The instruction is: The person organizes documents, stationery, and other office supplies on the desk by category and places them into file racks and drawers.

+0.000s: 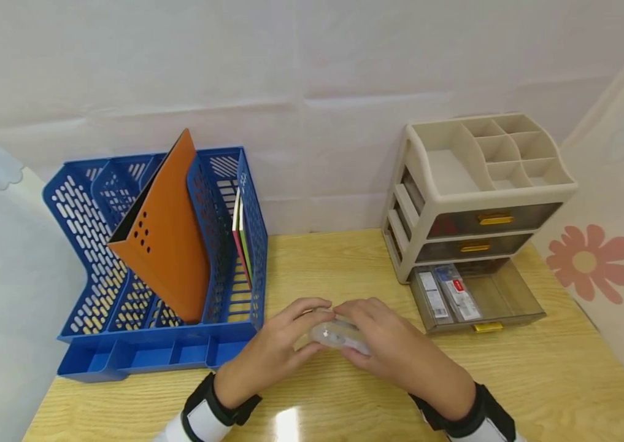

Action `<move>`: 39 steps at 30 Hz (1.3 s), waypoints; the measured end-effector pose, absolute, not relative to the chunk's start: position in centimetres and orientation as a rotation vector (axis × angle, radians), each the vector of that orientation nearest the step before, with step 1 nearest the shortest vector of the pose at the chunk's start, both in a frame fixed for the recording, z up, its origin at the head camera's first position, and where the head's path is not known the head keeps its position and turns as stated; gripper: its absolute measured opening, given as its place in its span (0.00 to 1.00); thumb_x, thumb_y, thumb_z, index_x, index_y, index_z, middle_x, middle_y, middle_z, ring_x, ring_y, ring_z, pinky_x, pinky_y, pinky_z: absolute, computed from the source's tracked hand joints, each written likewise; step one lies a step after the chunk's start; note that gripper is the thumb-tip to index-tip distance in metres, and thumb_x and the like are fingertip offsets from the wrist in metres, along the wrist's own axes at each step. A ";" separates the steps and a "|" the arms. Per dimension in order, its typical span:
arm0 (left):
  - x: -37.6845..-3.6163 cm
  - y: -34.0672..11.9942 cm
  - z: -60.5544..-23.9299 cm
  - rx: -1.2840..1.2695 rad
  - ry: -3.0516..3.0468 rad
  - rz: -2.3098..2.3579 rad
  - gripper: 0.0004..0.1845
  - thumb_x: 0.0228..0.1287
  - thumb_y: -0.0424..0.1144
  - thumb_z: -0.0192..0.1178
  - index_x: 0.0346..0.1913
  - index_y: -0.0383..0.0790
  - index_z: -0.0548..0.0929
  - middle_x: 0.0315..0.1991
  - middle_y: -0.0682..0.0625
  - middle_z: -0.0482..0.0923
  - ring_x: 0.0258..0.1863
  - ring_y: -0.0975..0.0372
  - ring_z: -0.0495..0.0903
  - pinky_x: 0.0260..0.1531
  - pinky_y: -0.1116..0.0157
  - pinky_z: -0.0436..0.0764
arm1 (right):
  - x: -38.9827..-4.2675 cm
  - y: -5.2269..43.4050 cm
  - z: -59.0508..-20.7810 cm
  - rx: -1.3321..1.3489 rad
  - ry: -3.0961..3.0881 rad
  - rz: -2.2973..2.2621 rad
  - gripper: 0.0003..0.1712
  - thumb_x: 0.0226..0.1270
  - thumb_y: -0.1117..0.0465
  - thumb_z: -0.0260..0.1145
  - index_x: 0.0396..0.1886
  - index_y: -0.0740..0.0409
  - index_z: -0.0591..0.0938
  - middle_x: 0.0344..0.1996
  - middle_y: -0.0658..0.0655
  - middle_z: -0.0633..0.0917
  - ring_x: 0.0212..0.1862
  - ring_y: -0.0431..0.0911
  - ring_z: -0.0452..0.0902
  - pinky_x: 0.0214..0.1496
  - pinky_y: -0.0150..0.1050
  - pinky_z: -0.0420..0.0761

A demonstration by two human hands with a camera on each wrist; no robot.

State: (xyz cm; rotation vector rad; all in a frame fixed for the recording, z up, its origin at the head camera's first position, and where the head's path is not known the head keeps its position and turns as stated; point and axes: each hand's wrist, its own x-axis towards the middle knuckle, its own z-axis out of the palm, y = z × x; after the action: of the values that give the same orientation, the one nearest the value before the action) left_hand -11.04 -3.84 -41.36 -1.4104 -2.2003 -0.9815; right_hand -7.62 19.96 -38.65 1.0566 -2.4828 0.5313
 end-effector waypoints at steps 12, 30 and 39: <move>-11.2 -4.6 -41.2 -1.280 -2.107 -1.234 0.25 0.52 0.31 0.79 0.56 0.35 0.86 0.58 0.43 0.82 0.56 0.57 0.84 0.56 0.73 0.82 | -7.8 21.8 -39.8 1.109 -2.432 0.563 0.30 0.81 0.41 0.49 0.66 0.56 0.79 0.58 0.58 0.83 0.52 0.53 0.84 0.46 0.46 0.90; -10.2 -5.8 -42.1 -1.229 -2.450 -1.078 0.36 0.64 0.43 0.73 0.73 0.42 0.72 0.78 0.46 0.63 0.75 0.54 0.69 0.69 0.58 0.76 | -5.5 29.1 -40.3 0.911 -2.447 0.530 0.29 0.80 0.37 0.50 0.56 0.48 0.88 0.56 0.59 0.86 0.70 0.37 0.71 0.78 0.23 0.55; -9.3 -8.2 -42.3 -1.246 -2.505 -0.680 0.37 0.66 0.47 0.71 0.74 0.41 0.71 0.77 0.40 0.66 0.76 0.46 0.67 0.71 0.49 0.73 | -4.5 35.1 -40.1 0.710 -2.538 0.466 0.30 0.76 0.39 0.57 0.59 0.55 0.86 0.63 0.57 0.83 0.73 0.19 0.53 0.74 0.15 0.52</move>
State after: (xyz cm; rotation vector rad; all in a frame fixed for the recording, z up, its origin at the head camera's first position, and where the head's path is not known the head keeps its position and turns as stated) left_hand -9.34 -8.22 -42.30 -1.2456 -2.5055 -0.6800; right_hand -4.48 35.13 -40.14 0.7103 -2.5384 0.4656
